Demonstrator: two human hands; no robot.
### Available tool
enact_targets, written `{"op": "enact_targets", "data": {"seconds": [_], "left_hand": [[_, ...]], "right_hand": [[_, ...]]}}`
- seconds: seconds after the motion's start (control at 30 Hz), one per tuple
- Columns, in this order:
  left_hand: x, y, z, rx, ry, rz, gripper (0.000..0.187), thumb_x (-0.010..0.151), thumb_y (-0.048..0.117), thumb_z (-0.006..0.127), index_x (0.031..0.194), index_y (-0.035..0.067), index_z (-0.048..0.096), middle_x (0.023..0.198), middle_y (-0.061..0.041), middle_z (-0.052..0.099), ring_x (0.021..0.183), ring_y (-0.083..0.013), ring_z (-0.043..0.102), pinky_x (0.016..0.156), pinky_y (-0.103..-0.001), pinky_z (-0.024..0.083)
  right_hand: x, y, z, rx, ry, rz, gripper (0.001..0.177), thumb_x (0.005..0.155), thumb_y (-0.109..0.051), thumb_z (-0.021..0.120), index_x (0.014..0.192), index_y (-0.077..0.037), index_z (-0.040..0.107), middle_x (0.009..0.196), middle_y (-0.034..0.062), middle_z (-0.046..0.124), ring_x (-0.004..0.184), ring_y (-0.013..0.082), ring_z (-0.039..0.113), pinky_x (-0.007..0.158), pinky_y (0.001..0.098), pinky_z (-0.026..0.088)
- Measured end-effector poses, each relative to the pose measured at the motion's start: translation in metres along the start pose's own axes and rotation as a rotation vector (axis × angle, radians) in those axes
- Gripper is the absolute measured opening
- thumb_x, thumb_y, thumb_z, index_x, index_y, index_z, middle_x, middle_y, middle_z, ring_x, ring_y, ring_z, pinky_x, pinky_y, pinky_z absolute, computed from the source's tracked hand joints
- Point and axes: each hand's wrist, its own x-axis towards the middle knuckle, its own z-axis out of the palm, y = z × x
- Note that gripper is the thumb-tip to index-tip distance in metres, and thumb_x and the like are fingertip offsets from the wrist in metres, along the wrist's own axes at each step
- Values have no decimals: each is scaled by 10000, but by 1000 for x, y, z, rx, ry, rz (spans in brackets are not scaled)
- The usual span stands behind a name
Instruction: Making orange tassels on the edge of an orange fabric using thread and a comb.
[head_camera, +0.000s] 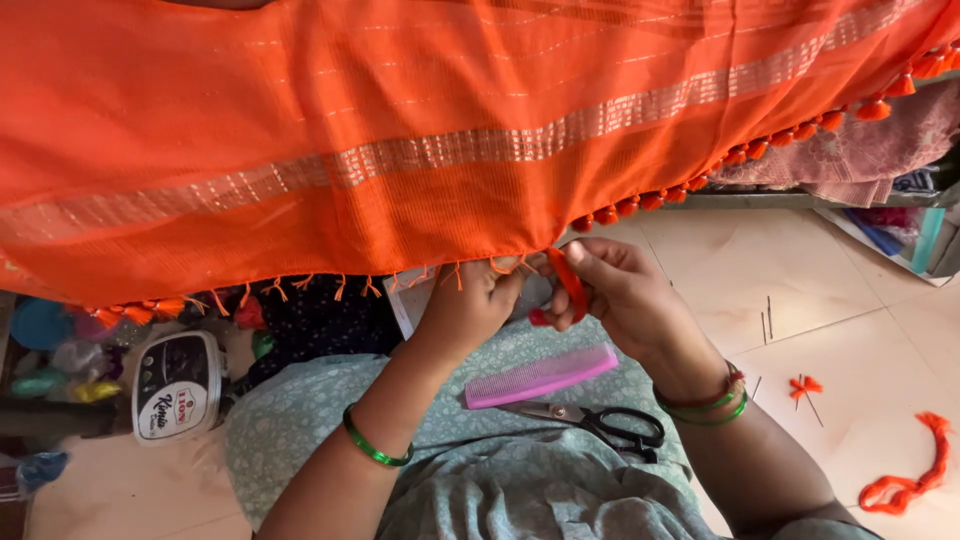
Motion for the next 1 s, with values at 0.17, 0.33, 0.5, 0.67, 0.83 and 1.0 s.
{"op": "enact_targets", "data": {"seconds": [0.17,0.33,0.5,0.67,0.83,1.0], "left_hand": [[-3,17,-13,848,201,584,280,918,162,658,1193,126,701,967,-146,701,888,-350,684,780,-483,525],[0,14,12,427,227,407,188,958,148,614,1128,121,691,929,-84,704,835,-269,666,735,-409,515],[-3,-15,41,-436,-11,-156,186,1063,183,525,1034,78,676,757,16,633,623,-74,569,556,-244,472],[-11,-27,50,-514,117,-180,211,1096,171,527,1077,52,701,711,39,478,617,-45,419,550,-219,361],[-21,-17,55,-324,209,-75,211,1052,138,527,1146,30,683,867,15,613,754,-79,548,675,-260,463],[-24,-28,36,-41,292,22,184,1007,147,596,1100,26,699,895,-39,697,786,-108,648,687,-287,523]], "right_hand": [[3,31,-5,18,-63,-46,318,1097,-241,546,941,21,635,619,109,638,538,216,647,595,330,554],[-12,66,17,216,-13,42,293,1044,-275,522,883,-44,601,581,62,595,492,205,618,593,344,574],[-18,81,4,18,61,78,298,1051,-295,537,900,-49,609,614,67,623,510,175,604,631,310,555],[-11,35,18,-813,274,-705,311,971,-262,664,1102,18,629,1000,95,685,936,137,694,794,309,578],[18,31,13,-421,221,-451,235,1033,-199,663,1052,35,665,995,42,656,943,115,613,824,295,517],[29,44,19,-88,194,-306,203,997,-177,644,980,13,712,950,30,709,910,119,618,827,293,494]]}}
